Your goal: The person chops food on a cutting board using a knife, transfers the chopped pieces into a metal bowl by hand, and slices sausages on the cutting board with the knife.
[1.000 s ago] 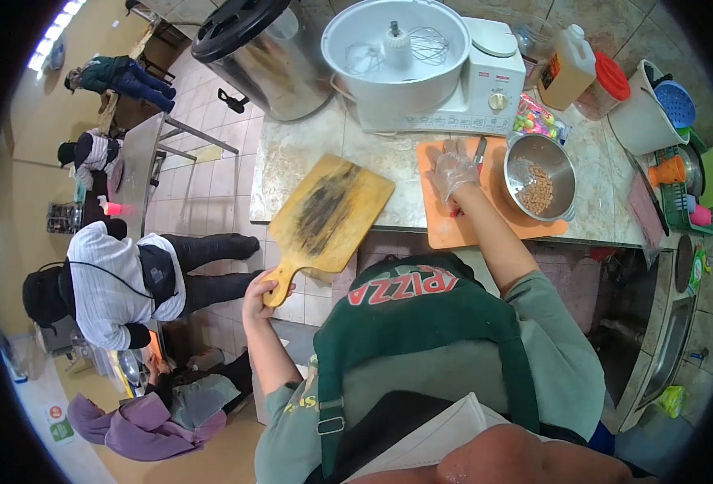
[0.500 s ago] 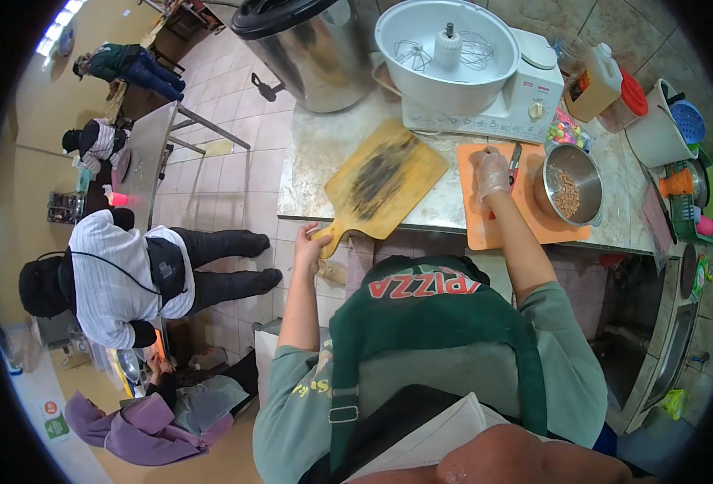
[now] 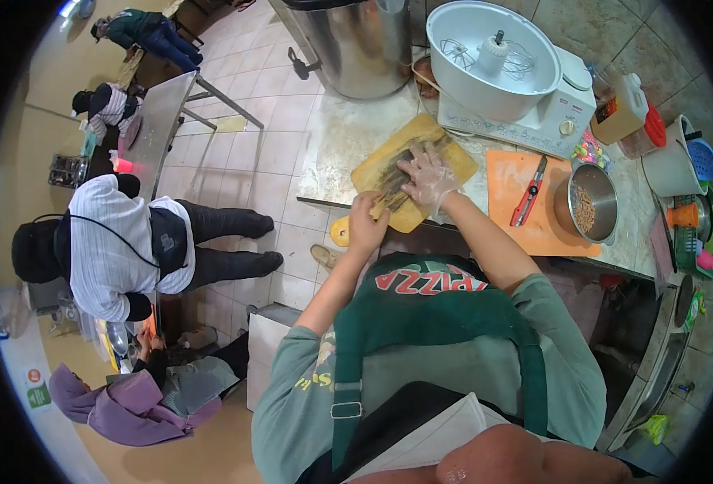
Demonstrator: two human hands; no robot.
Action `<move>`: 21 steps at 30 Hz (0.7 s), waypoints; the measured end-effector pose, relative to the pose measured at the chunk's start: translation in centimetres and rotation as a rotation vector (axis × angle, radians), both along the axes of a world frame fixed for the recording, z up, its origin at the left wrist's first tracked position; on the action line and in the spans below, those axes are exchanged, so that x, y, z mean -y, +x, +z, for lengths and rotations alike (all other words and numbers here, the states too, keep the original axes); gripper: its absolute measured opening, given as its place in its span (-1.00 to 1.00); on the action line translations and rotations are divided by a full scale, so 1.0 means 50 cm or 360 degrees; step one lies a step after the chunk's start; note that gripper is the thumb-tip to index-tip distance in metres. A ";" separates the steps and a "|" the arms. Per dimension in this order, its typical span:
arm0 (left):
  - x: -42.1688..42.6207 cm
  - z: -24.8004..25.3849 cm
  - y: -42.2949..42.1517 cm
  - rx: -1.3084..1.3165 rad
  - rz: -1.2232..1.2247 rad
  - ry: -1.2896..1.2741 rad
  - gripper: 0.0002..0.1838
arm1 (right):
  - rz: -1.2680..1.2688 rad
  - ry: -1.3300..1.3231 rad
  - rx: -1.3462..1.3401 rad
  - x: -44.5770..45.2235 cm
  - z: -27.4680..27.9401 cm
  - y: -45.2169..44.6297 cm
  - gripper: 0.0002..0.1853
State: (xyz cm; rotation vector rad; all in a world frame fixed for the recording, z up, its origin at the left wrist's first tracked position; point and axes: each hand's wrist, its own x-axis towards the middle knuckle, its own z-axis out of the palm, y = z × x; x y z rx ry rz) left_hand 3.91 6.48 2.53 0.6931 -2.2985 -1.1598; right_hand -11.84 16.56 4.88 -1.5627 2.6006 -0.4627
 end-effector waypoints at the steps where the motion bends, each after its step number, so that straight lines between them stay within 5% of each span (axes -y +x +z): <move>1: -0.005 0.003 -0.005 0.0008 -0.0051 0.0041 -0.67 | 0.0008 -0.0032 0.0003 -0.003 0.005 -0.004 -0.60; 4: 0.000 -0.013 -0.021 -0.0017 -0.0141 -0.0022 -0.66 | -0.0160 -0.0358 0.0343 -0.035 0.047 -0.030 -0.60; 6: 0.002 -0.009 -0.039 0.0027 -0.0190 0.0043 -0.65 | -0.0450 -0.0500 0.0053 -0.096 -0.051 -0.067 -0.60; 8: -0.001 0.004 -0.064 0.0021 -0.0199 0.0067 -0.64 | -0.0977 -0.0067 0.0053 -0.161 -0.001 -0.075 -0.64; 10: -0.001 0.006 -0.094 0.0017 -0.0207 0.0089 -0.63 | -0.1344 -0.0076 -0.0168 -0.218 0.014 -0.074 -0.63; 14: -0.002 -0.001 -0.154 0.0007 -0.0285 -0.0094 -0.61 | -0.1642 0.0175 -0.0480 -0.307 -0.052 -0.094 -0.59; 21: 0.006 -0.014 -0.192 0.0294 -0.0299 0.0163 -0.55 | -0.1731 0.0321 0.0271 -0.335 -0.037 -0.086 -0.44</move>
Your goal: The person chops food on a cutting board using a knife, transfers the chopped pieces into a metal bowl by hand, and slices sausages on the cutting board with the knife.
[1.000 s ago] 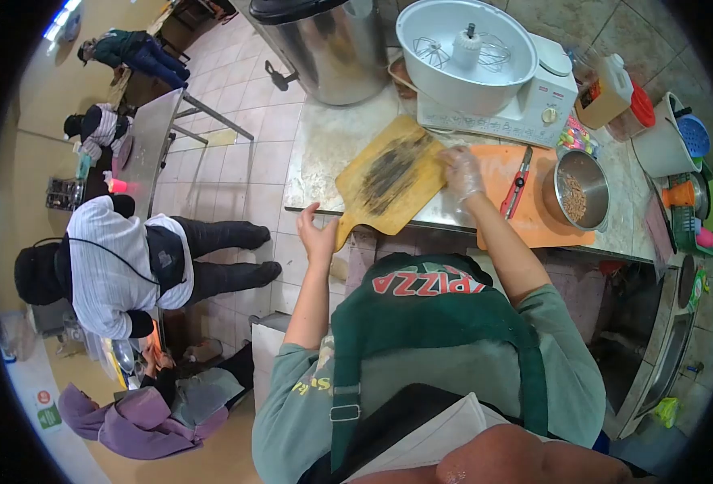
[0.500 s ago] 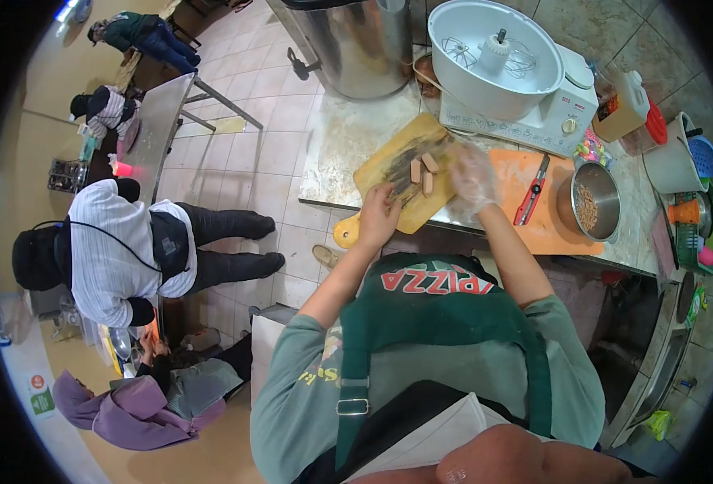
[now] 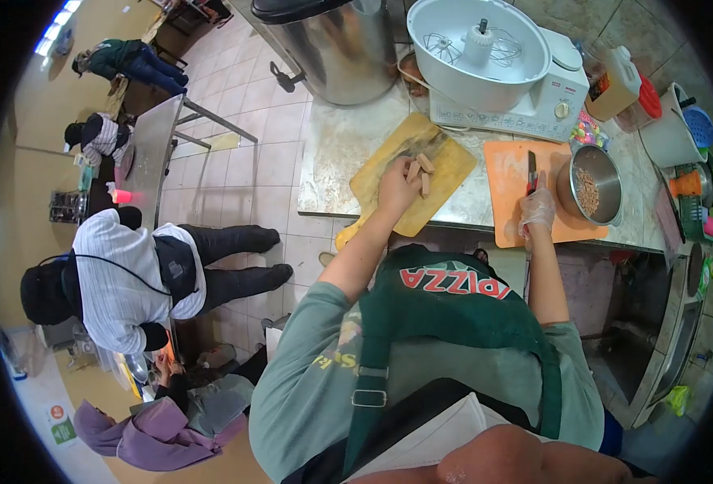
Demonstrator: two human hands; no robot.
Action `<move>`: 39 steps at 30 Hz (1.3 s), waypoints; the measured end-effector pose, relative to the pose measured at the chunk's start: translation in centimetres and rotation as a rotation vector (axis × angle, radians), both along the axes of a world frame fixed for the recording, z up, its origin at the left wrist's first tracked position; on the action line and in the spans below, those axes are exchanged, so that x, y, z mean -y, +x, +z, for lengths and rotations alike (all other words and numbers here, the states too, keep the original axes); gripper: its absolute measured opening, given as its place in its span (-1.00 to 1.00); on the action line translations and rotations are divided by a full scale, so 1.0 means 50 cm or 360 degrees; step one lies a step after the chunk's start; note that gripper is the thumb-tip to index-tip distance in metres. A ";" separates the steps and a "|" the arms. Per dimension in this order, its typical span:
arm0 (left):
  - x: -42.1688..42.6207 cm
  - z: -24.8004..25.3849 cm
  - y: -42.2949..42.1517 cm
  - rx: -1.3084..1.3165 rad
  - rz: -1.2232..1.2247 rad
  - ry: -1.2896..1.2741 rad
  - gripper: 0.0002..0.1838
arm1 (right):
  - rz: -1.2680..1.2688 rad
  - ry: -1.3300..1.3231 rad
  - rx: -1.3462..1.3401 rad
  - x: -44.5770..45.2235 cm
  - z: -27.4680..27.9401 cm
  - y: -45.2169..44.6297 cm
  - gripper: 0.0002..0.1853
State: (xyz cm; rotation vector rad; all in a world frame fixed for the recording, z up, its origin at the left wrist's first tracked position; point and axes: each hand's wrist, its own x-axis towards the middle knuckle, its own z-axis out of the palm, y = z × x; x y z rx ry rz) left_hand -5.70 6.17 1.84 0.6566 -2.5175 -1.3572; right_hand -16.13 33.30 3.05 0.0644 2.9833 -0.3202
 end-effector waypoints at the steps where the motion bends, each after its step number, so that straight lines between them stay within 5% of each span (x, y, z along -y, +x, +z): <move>1: 0.003 0.003 0.001 0.0000 -0.0006 0.0001 -0.55 | -0.0033 -0.0127 0.0036 -0.003 0.001 0.008 -0.43; 5: 0.033 0.012 0.020 0.0076 0.0130 -0.0127 -0.58 | 0.0066 -0.0664 0.0075 -0.027 -0.040 0.042 -0.38; 7: 0.052 0.015 0.039 0.0037 0.0193 -0.0169 -0.61 | 0.0323 -0.1551 0.0489 -0.008 -0.019 0.078 -0.37; 9: 0.068 0.017 0.056 -0.0019 0.0303 -0.0168 -0.70 | 0.0492 -0.1604 0.0989 0.031 0.022 0.109 -0.33; 11: 0.074 0.014 0.064 -0.0040 0.0344 -0.0231 -0.75 | 0.0789 -0.1302 0.1304 0.065 0.042 0.125 -0.29; 13: 0.073 0.022 0.071 0.0099 0.0372 -0.0023 -0.74 | 0.1570 -0.1038 0.0575 0.090 0.003 0.133 -0.31; 19: 0.048 -0.001 0.079 -0.0006 0.0314 0.0124 -0.76 | 0.1140 -0.0545 0.0717 0.149 0.040 0.120 -0.34; 26: 0.017 -0.023 0.053 0.0054 0.0486 0.0513 -0.76 | 0.1252 -0.0794 0.0577 0.184 0.021 0.148 -0.34; 28: 0.006 -0.008 0.047 -0.0046 0.0617 0.0933 -0.73 | 0.1289 -0.0795 0.0586 0.201 0.027 0.157 -0.35; 39: 0.002 -0.049 0.038 -0.0106 0.0728 0.1054 -0.82 | 0.1243 -0.0527 0.0628 0.255 0.058 0.180 -0.37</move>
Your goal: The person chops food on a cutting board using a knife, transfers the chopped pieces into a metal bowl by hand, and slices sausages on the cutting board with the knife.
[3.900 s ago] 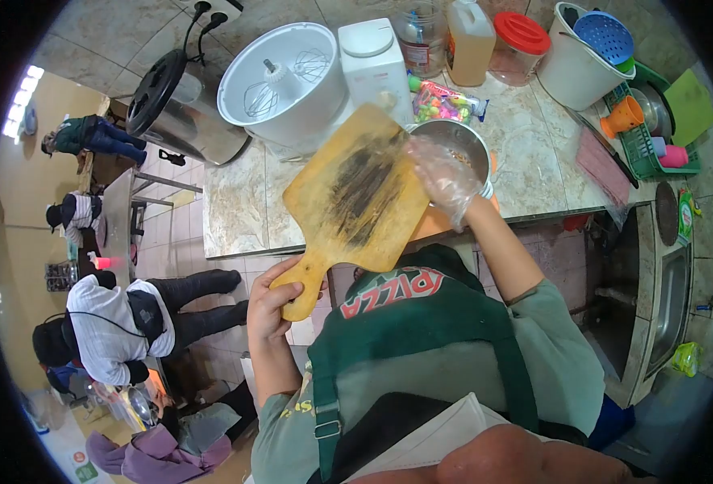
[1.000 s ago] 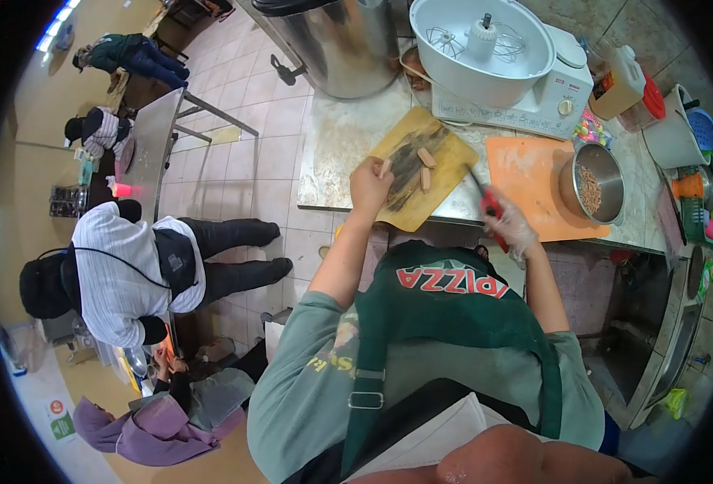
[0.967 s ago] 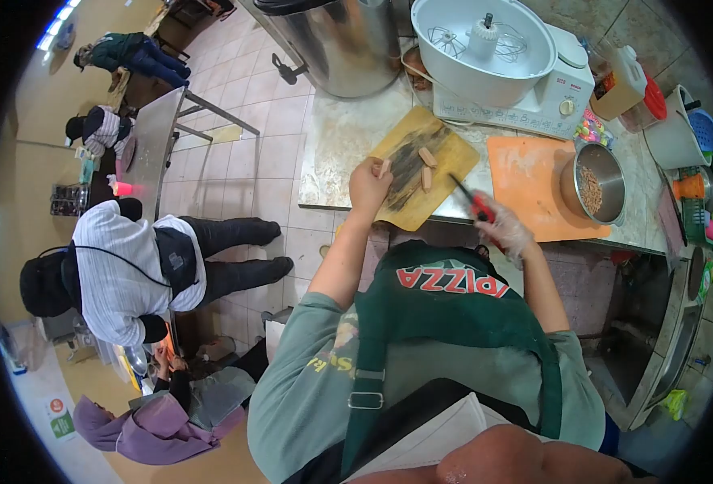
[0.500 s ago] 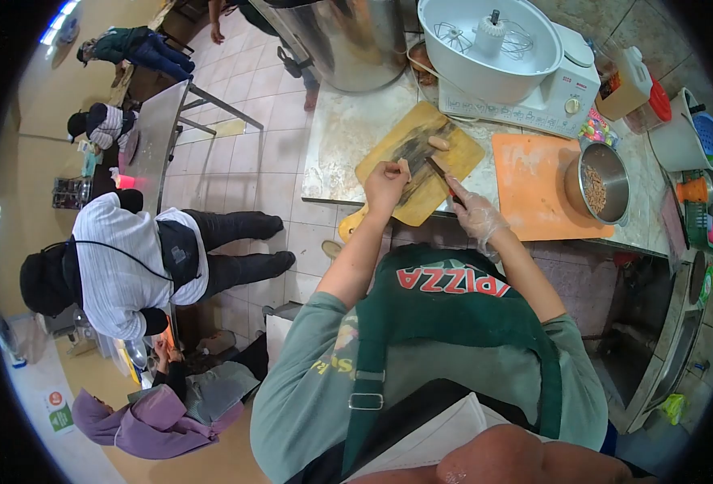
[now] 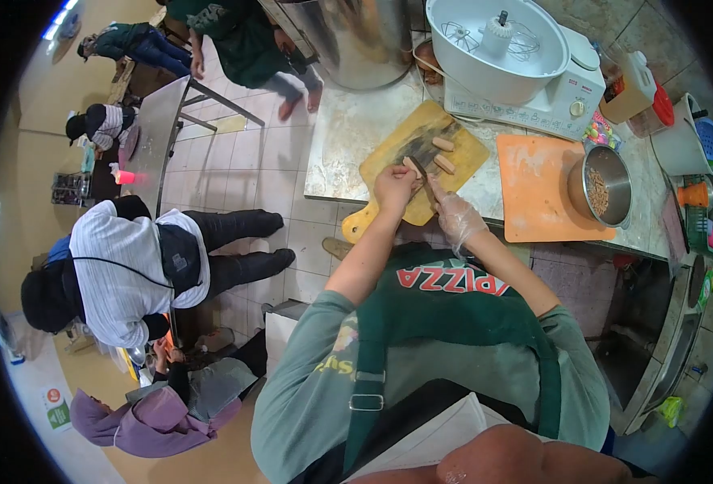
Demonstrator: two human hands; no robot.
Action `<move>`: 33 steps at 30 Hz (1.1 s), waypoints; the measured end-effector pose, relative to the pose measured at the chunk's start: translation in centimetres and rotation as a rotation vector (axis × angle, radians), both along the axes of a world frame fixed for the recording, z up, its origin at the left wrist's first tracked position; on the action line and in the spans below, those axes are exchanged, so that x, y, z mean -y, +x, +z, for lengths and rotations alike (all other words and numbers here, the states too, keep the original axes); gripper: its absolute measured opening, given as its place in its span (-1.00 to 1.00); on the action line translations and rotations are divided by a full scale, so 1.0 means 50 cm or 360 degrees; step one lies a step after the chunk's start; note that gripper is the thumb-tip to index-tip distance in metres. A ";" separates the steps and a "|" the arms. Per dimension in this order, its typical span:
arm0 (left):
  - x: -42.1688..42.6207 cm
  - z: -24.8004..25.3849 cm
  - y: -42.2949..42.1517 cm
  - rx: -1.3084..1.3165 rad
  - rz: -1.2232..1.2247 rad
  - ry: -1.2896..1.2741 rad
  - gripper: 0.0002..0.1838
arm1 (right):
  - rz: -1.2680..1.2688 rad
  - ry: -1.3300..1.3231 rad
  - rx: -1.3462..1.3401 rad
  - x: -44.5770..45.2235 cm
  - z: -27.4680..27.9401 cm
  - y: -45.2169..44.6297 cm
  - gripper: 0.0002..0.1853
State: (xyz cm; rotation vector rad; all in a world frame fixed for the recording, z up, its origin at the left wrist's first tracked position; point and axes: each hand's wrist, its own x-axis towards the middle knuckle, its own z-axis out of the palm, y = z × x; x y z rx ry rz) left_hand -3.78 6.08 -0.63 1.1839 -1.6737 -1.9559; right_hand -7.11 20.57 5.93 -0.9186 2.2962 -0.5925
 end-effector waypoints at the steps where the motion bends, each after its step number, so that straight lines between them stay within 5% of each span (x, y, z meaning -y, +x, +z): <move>1: -0.001 -0.002 0.000 0.0024 -0.0006 0.0011 -0.83 | 0.0001 0.0003 0.0001 0.005 0.000 0.001 -0.37; 6: 0.002 -0.049 -0.002 0.0101 -0.0042 -0.0165 -0.85 | 0.0024 0.0257 -0.0030 0.031 0.009 -0.008 -0.36; 10: 0.005 -0.059 -0.011 0.0341 -0.0115 -0.0398 -0.83 | 0.0103 0.0036 -0.0044 0.048 -0.021 -0.035 -0.34; 17: -0.009 -0.012 -0.008 0.0390 -0.0039 -0.0694 -0.85 | 0.0086 0.0188 0.0097 0.015 -0.004 -0.024 -0.35; 24: -0.005 -0.027 -0.007 0.0269 -0.0104 -0.0479 -0.84 | 0.0238 0.0267 0.0102 -0.086 0.004 -0.011 -0.38; 26: -0.002 -0.044 -0.003 0.0252 -0.0103 -0.0523 -0.86 | 0.0141 -0.0289 -0.0002 -0.123 -0.019 -0.017 -0.40; 33: 0.010 -0.055 0.000 0.0200 -0.0095 -0.0517 -0.83 | -0.0169 0.0425 -0.0420 -0.144 0.029 -0.116 -0.41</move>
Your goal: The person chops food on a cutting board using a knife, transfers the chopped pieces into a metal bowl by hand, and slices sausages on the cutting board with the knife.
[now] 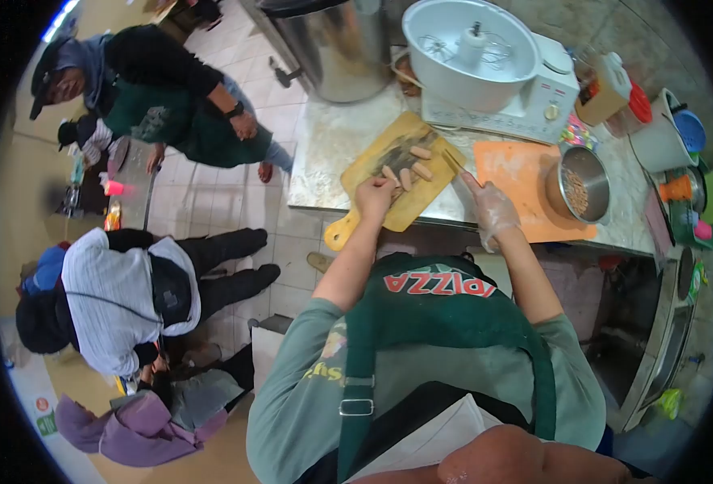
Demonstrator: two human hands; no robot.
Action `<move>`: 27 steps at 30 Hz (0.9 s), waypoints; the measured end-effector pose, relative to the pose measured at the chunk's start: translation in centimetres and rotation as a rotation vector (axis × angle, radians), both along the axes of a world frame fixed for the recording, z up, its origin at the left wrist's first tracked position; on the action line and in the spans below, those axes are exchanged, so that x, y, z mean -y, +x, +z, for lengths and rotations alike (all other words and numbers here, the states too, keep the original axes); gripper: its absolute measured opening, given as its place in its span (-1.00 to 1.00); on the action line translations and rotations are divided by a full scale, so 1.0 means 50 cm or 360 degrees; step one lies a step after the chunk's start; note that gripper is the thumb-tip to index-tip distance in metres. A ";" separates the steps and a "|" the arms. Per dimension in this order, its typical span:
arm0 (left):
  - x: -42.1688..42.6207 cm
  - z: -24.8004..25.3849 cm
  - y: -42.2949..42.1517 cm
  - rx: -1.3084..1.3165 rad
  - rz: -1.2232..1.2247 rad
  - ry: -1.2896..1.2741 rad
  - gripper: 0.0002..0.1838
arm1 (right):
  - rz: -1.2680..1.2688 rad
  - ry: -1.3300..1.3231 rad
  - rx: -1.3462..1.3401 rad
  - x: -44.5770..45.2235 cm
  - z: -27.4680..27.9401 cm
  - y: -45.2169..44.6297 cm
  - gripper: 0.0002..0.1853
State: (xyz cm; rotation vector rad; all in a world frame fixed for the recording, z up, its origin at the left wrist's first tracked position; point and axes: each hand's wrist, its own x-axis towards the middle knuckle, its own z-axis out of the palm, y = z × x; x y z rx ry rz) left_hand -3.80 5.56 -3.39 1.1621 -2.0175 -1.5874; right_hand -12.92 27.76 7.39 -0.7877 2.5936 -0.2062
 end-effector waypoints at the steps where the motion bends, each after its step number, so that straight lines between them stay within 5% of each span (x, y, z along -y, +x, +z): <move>1: -0.002 0.008 0.002 -0.0026 0.0022 0.0049 -0.83 | -0.0039 0.0062 0.0025 0.004 0.002 -0.006 -0.42; 6: 0.009 0.013 0.002 -0.0081 -0.0061 0.0129 -0.86 | -0.0140 -0.0130 -0.0344 -0.051 0.004 -0.024 -0.61; 11: 0.009 0.023 0.002 -0.0195 -0.0014 0.0297 -0.88 | -0.0709 0.0117 -0.1742 -0.182 0.022 -0.049 -0.66; 12: 0.007 0.029 0.002 -0.0212 -0.0002 0.0316 -0.88 | -0.0718 0.0120 -0.1742 -0.201 0.033 -0.048 -0.66; 14: 0.007 0.020 0.001 -0.0230 0.0009 0.0332 -0.88 | -0.0898 0.0477 -0.0677 -0.231 0.061 -0.043 -0.74; 22: -0.009 0.061 0.010 -0.0001 0.0000 0.0144 -0.85 | -0.0237 -0.0351 -0.1058 -0.194 0.075 0.054 -0.85; 24: 0.004 0.005 0.004 0.0148 -0.0008 -0.0016 -0.85 | -0.0087 -0.0212 -0.0787 -0.123 0.150 0.075 -0.89; 27: -0.006 -0.003 0.006 0.0003 -0.0009 -0.0123 -0.83 | 0.0446 -0.0606 -0.0734 -0.038 0.181 0.078 -0.92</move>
